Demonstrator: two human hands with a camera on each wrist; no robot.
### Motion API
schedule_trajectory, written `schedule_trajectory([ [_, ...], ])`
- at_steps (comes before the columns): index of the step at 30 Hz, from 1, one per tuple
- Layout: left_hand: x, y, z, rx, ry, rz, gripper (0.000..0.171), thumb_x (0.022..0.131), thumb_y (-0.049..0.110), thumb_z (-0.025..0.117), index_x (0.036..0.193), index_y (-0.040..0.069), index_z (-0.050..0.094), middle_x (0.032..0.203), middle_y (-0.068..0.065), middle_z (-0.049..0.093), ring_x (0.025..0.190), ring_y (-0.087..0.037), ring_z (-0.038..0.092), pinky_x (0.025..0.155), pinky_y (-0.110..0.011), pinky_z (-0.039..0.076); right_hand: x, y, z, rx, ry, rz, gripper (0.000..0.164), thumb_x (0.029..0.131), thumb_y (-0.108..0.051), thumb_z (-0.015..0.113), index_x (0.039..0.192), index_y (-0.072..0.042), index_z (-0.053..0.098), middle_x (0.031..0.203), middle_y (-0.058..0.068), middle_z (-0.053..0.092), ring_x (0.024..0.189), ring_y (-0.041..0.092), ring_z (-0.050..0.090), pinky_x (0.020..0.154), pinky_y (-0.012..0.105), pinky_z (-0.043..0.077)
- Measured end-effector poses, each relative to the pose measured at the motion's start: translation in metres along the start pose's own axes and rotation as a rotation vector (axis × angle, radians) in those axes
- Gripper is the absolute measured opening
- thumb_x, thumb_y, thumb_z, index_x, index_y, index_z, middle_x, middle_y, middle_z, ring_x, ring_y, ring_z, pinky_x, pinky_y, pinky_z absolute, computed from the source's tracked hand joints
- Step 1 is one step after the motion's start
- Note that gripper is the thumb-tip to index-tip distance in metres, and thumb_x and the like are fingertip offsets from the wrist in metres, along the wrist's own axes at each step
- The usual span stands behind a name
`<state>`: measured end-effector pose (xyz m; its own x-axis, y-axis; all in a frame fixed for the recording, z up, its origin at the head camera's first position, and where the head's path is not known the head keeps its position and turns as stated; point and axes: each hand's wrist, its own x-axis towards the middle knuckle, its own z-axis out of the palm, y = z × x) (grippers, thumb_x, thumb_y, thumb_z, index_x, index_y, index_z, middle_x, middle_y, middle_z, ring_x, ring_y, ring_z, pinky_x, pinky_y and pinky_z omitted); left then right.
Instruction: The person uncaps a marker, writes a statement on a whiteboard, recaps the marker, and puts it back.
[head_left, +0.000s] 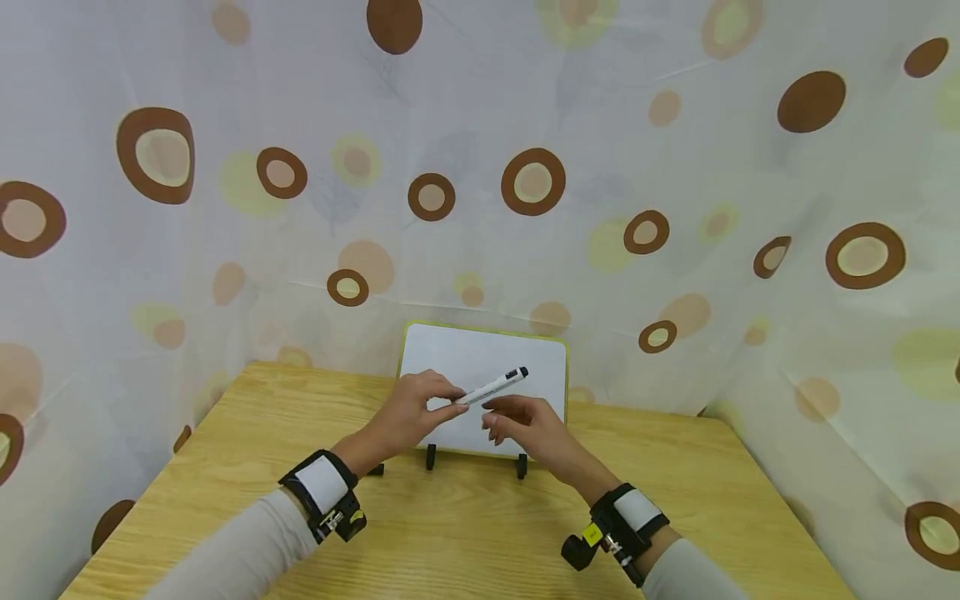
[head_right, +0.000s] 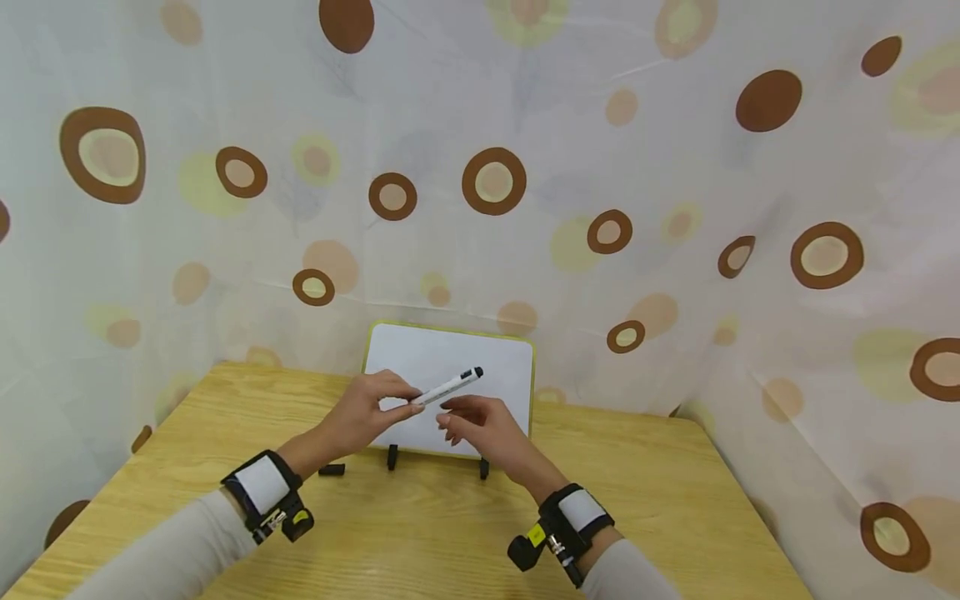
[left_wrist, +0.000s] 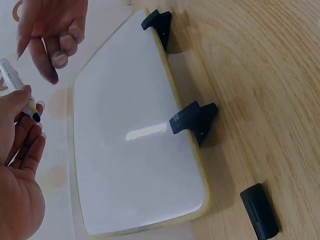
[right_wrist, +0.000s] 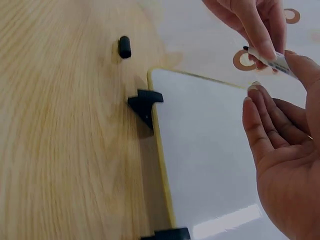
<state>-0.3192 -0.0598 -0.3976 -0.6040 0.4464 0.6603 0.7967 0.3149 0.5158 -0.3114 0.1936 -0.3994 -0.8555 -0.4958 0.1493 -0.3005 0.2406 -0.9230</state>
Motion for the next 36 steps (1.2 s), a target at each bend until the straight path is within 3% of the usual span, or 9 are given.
schedule_trajectory([
  [4,0.005,0.007,0.007,0.033,-0.029,0.053,0.012,0.092,0.009,0.077,0.103,0.005,0.079,0.095,-0.001,0.074,0.093,-0.017,0.067,0.077,-0.030,0.057,0.005,-0.003,0.014,0.179,0.064,0.003,0.036,0.102,-0.024,0.066,0.121,0.007,0.066,0.105,0.019,0.068,0.083,0.024,0.062,0.078,0.035,0.057],
  [9,0.006,0.012,0.013,0.061,-0.057,0.075,0.011,0.092,0.007,0.077,0.102,0.005,0.080,0.094,-0.001,0.073,0.092,-0.017,0.066,0.075,-0.032,0.057,0.005,-0.003,0.024,0.267,0.144,0.004,0.028,0.100,-0.017,0.069,0.112,0.008,0.070,0.100,0.021,0.070,0.075,0.018,0.061,0.066,0.029,0.052],
  [15,0.005,0.011,0.015,0.087,-0.084,0.065,0.008,0.093,0.010,0.076,0.100,0.009,0.080,0.092,0.001,0.072,0.089,-0.016,0.066,0.075,-0.033,0.057,0.004,0.001,0.029,0.257,0.231,-0.008,0.026,0.097,-0.014,0.073,0.109,0.009,0.072,0.090,0.010,0.074,0.071,0.016,0.062,0.062,0.026,0.051],
  [23,0.003,0.012,0.018,0.128,-0.113,0.043,0.007,0.094,0.011,0.075,0.099,0.009,0.079,0.091,0.001,0.070,0.087,-0.020,0.065,0.072,-0.029,0.053,0.004,0.006,0.032,0.240,0.273,-0.045,0.024,0.095,-0.011,0.074,0.108,0.010,0.073,0.086,0.012,0.073,0.066,0.015,0.062,0.057,0.025,0.049],
  [27,0.000,0.009,0.020,0.121,-0.114,0.040,0.012,0.095,0.011,0.075,0.106,0.007,0.077,0.098,-0.003,0.073,0.091,-0.020,0.067,0.076,-0.038,0.058,0.003,0.007,0.032,0.224,0.280,-0.027,0.022,0.094,-0.012,0.075,0.106,0.007,0.075,0.086,0.014,0.074,0.066,0.016,0.064,0.058,0.026,0.051],
  [31,-0.002,-0.001,0.010,0.091,-0.105,-0.007,0.032,0.093,0.015,0.078,0.123,0.004,0.071,0.111,-0.008,0.072,0.095,-0.027,0.067,0.081,-0.043,0.059,0.004,0.005,0.027,0.183,0.288,-0.037,0.023,0.094,-0.014,0.077,0.105,0.006,0.075,0.083,0.010,0.073,0.067,0.017,0.065,0.060,0.028,0.054],
  [36,0.001,-0.024,-0.019,0.082,0.032,-0.121,0.047,0.090,0.020,0.081,0.133,0.006,0.066,0.120,-0.010,0.069,0.099,-0.032,0.065,0.081,-0.050,0.056,0.004,-0.002,0.012,0.172,0.361,-0.052,0.025,0.093,-0.015,0.078,0.105,0.005,0.074,0.083,0.010,0.072,0.069,0.019,0.064,0.062,0.028,0.054],
])
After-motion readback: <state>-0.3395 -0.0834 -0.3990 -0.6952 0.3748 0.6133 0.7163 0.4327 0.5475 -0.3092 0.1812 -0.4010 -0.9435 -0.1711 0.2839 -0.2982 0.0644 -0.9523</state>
